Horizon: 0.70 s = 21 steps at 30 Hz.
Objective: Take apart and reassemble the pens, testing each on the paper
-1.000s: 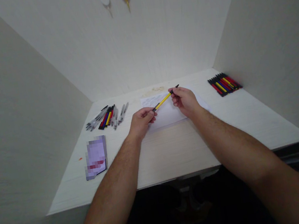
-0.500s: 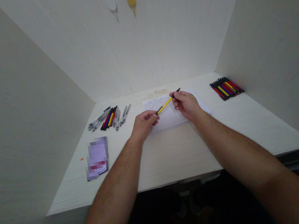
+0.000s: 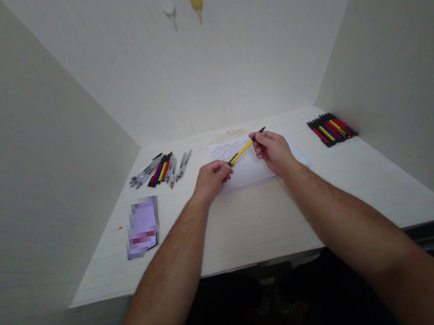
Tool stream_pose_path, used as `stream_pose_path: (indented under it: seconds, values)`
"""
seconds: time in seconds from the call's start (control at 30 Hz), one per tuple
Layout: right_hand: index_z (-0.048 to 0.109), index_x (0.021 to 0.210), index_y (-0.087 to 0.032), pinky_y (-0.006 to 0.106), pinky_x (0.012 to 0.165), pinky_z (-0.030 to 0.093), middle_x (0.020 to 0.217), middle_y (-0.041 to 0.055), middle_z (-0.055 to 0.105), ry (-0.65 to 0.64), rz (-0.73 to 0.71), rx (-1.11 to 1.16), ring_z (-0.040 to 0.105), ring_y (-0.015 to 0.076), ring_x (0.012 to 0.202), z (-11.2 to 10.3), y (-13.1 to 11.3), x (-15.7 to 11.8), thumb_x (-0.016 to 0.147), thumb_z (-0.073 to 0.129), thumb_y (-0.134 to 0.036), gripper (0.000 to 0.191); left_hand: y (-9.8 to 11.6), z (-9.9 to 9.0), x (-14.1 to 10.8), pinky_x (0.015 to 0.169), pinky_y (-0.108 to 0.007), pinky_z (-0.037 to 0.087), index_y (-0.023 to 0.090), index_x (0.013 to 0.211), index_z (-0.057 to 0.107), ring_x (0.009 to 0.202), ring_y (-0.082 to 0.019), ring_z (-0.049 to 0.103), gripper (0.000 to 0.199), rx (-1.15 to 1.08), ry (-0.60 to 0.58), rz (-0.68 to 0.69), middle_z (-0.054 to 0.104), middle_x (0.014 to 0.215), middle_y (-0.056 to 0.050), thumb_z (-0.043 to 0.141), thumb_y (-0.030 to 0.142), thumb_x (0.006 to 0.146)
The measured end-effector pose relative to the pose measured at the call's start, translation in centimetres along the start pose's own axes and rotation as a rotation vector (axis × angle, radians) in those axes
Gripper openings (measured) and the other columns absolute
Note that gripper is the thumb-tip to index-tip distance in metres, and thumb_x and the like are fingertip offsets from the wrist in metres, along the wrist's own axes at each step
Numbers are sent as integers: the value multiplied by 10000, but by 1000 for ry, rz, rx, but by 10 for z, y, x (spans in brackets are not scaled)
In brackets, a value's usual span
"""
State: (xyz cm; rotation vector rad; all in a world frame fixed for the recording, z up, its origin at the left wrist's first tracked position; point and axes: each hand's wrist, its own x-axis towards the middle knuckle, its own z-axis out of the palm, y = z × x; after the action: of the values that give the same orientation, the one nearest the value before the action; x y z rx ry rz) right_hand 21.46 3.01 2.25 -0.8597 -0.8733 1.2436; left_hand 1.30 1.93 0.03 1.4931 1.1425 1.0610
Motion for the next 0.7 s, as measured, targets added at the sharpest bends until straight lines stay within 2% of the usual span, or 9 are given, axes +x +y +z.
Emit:
stream_pose_path:
  seconds: [0.33, 0.57, 0.7]
  values:
    - [671, 803, -171, 209, 430, 303, 618, -30, 546, -8, -28, -35, 438, 57, 482, 2, 2, 0, 742, 744, -402, 250, 3, 3, -2, 579, -240, 414, 145, 763, 720, 575, -99, 525, 252, -17, -2, -13, 667, 684, -32, 682, 392, 733]
    - [673, 827, -171, 206, 423, 291, 634, -28, 557, 40, -12, 0, 432, 55, 483, 0, -2, 0, 789, 671, -308, 143, 0, 2, 0, 568, -236, 409, 148, 764, 713, 562, -91, 515, 243, -47, 2, -13, 657, 672, -24, 700, 388, 726]
    - [669, 825, -177, 209, 423, 294, 630, -33, 551, 39, -3, -6, 434, 57, 483, 0, -1, 1, 785, 674, -324, 152, 1, 2, 0, 570, -240, 412, 149, 737, 705, 567, -96, 521, 235, -28, 6, -5, 659, 666, -28, 688, 383, 735]
